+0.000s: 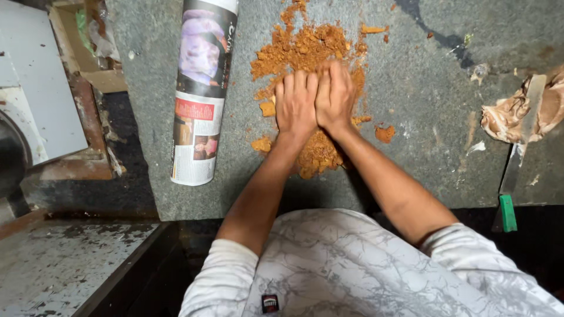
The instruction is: The person picks up a tray of broken pastry pieces from atop a machine, brings it to a counter, and crumbles the pieces by hand into a fine powder. They then use a newspaper to roll the powder into a cylindrical shape and apply a layer of cream or frosting to the outside using a knife.
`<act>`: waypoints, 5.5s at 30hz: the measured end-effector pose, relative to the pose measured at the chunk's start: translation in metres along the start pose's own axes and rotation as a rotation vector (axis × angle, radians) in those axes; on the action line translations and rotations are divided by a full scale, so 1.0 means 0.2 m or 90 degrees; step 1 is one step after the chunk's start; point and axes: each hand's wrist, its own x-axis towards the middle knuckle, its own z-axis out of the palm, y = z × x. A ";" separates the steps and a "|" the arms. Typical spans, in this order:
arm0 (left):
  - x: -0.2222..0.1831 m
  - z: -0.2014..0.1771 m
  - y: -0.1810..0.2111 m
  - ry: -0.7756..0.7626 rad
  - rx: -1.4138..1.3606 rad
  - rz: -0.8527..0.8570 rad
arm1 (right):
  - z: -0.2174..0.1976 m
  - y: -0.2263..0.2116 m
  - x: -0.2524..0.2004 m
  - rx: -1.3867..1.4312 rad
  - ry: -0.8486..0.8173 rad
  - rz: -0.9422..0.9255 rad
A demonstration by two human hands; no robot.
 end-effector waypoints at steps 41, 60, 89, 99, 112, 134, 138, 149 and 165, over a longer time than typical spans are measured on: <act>-0.36 -0.21 0.00 0.137 -0.065 0.093 | -0.13 -0.21 -0.35 -0.253 -0.083 -0.165; -0.05 -0.43 -0.21 -0.028 -0.426 -0.214 | -0.41 0.04 -0.18 -0.075 -0.220 -0.183; -0.56 -0.42 -0.26 0.063 -0.167 0.081 | -0.46 -0.11 -0.63 -0.303 -0.100 -0.202; -0.56 -0.25 -0.34 0.117 -0.154 0.081 | -0.44 -0.01 -0.41 -0.082 -0.070 -0.012; -0.40 -0.26 -0.29 0.138 -0.119 0.033 | -0.44 0.20 -0.39 -0.045 0.067 -0.006; -0.29 -0.25 -0.06 0.064 -0.866 -0.352 | -0.60 -0.04 -0.11 0.569 -0.216 0.426; -0.28 -0.29 -0.07 0.078 -0.810 -0.328 | -0.57 -0.14 -0.07 0.522 -0.186 0.423; -0.45 -0.42 -0.22 0.118 -0.392 -0.235 | -0.25 -0.39 -0.43 -0.195 -0.143 -0.141; -0.61 -0.43 -0.43 0.089 -0.324 0.003 | 0.14 -0.37 -0.17 -0.343 -0.285 0.020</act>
